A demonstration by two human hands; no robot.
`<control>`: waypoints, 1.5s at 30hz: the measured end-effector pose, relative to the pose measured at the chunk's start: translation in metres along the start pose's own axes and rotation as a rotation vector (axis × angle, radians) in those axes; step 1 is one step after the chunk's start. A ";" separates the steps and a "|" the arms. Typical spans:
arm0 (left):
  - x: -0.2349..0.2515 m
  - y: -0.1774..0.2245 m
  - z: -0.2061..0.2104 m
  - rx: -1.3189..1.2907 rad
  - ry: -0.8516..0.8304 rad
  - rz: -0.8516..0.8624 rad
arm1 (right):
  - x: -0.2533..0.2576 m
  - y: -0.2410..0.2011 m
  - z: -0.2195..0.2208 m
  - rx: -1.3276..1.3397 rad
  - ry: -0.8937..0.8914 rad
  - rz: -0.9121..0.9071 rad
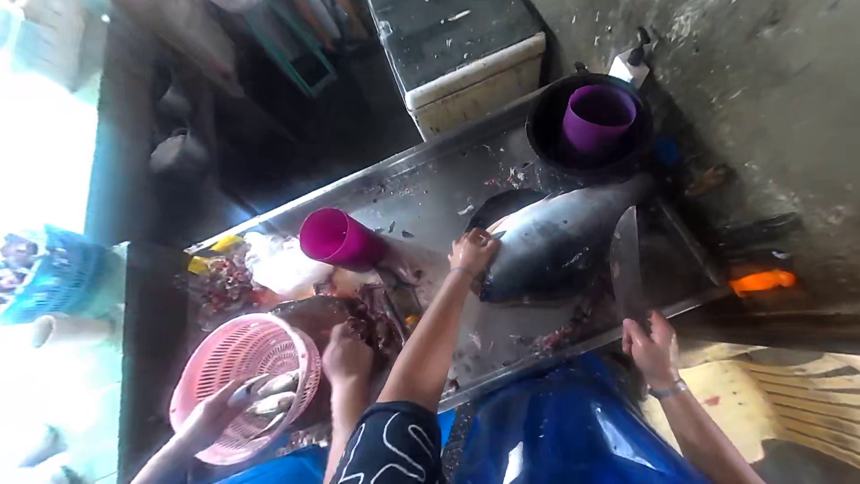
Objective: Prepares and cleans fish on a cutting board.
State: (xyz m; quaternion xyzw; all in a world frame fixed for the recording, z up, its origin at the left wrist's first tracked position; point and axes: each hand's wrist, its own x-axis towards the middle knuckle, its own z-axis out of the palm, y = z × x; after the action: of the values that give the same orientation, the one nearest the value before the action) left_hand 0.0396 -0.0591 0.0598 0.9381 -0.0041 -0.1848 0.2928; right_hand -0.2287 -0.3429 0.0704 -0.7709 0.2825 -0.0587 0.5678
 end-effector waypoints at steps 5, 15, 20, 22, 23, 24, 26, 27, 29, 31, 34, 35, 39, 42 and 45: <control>0.016 -0.011 -0.009 -0.012 -0.104 0.166 | -0.015 -0.013 0.046 -0.059 -0.018 -0.014; 0.030 0.007 -0.004 0.064 -0.212 0.163 | -0.020 -0.017 0.087 -0.237 0.022 -0.021; 0.040 0.001 -0.005 0.080 -0.193 0.186 | -0.015 -0.038 0.102 -0.241 -0.006 0.030; 0.033 -0.008 0.002 0.066 -0.020 0.236 | -0.008 -0.047 0.105 -0.273 -0.031 0.022; 0.031 -0.011 0.006 0.073 0.067 0.260 | -0.004 -0.051 0.106 -0.300 -0.038 0.017; 0.028 -0.014 0.009 0.069 0.109 0.274 | -0.003 -0.054 0.106 -0.328 -0.041 0.014; 0.024 -0.021 0.012 0.048 0.117 0.287 | -0.002 -0.061 0.107 -0.379 -0.044 0.019; 0.025 -0.023 0.013 0.012 0.099 0.289 | 0.000 -0.064 0.108 -0.399 -0.043 0.013; 0.030 -0.029 0.014 -0.125 0.010 0.283 | 0.003 -0.070 0.109 -0.416 -0.044 0.000; 0.030 -0.035 0.007 -0.196 -0.108 0.277 | 0.005 -0.074 0.111 -0.424 -0.049 -0.004; 0.023 -0.025 -0.016 0.037 -0.220 0.290 | 0.007 -0.077 0.114 -0.438 -0.087 -0.025; 0.021 -0.018 -0.021 0.132 -0.233 0.283 | 0.007 -0.076 0.116 -0.435 -0.098 -0.035; 0.025 -0.005 -0.030 0.211 -0.343 0.203 | 0.005 -0.070 0.124 -0.431 -0.117 -0.039; 0.026 -0.016 -0.024 0.046 -0.288 0.208 | 0.003 -0.068 0.127 -0.438 -0.112 -0.040; 0.027 -0.030 -0.013 -0.038 -0.189 0.262 | -0.001 -0.069 0.127 -0.451 -0.108 -0.028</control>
State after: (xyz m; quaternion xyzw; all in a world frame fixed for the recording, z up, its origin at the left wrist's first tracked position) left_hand 0.0659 -0.0306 0.0436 0.9023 -0.1507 -0.2324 0.3303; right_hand -0.1519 -0.2224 0.0890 -0.8841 0.2471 0.0394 0.3947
